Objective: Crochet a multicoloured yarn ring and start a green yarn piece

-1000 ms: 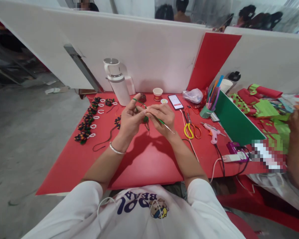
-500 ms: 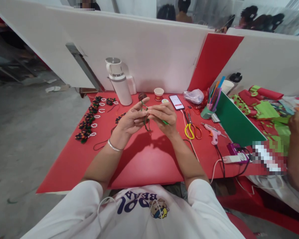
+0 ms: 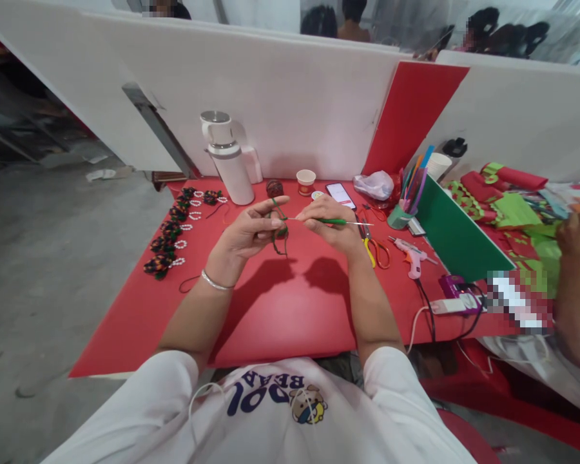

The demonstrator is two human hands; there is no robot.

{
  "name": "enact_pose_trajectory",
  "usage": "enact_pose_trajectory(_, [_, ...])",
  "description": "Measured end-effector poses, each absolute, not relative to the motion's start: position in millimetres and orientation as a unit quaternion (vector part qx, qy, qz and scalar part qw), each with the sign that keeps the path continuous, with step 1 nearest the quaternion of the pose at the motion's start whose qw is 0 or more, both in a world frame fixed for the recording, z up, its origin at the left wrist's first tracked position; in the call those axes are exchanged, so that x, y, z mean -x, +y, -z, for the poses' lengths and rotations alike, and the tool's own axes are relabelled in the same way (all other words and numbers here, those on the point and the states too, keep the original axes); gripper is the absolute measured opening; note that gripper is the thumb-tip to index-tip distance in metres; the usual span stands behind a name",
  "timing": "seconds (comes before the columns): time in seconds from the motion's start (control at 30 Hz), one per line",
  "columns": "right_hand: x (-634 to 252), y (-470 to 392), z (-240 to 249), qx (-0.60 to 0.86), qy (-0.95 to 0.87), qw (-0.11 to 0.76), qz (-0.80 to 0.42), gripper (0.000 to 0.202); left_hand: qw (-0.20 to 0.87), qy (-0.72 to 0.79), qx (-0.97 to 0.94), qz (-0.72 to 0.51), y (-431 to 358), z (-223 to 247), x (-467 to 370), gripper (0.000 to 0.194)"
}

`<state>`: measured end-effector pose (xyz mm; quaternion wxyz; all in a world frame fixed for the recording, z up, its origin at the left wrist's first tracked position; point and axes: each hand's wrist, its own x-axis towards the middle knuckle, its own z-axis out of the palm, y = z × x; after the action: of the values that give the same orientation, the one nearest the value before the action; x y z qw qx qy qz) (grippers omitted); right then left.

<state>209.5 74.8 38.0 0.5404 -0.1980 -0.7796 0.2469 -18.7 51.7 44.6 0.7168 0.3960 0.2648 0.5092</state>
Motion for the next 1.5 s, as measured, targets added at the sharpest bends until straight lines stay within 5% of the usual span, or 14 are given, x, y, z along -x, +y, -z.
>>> enact_pose_trajectory(0.57, [-196.6,75.5,-29.7,0.202,-0.737,0.569,-0.305,0.024,0.701,0.271,-0.401,-0.524,52.4,-40.8,14.3,0.052])
enact_pose_trajectory(1.07, [-178.1,71.8,-28.8,0.222,-0.755,0.586,-0.196,0.022,0.632,0.298,-0.416,-0.582,47.4,-44.0,4.5,0.059])
enact_pose_trajectory(1.3, [-169.7,68.4,-21.5,0.283,-0.761,0.582,-0.037,0.014,0.552,0.314,-0.417,-0.65,47.4,-38.6,-4.3,0.063])
enact_pose_trajectory(1.5, [-162.0,66.6,-6.1,0.27,-0.738,0.619,0.006,0.012,0.667,0.274,-0.373,-0.585,45.3,-39.6,-1.8,0.066])
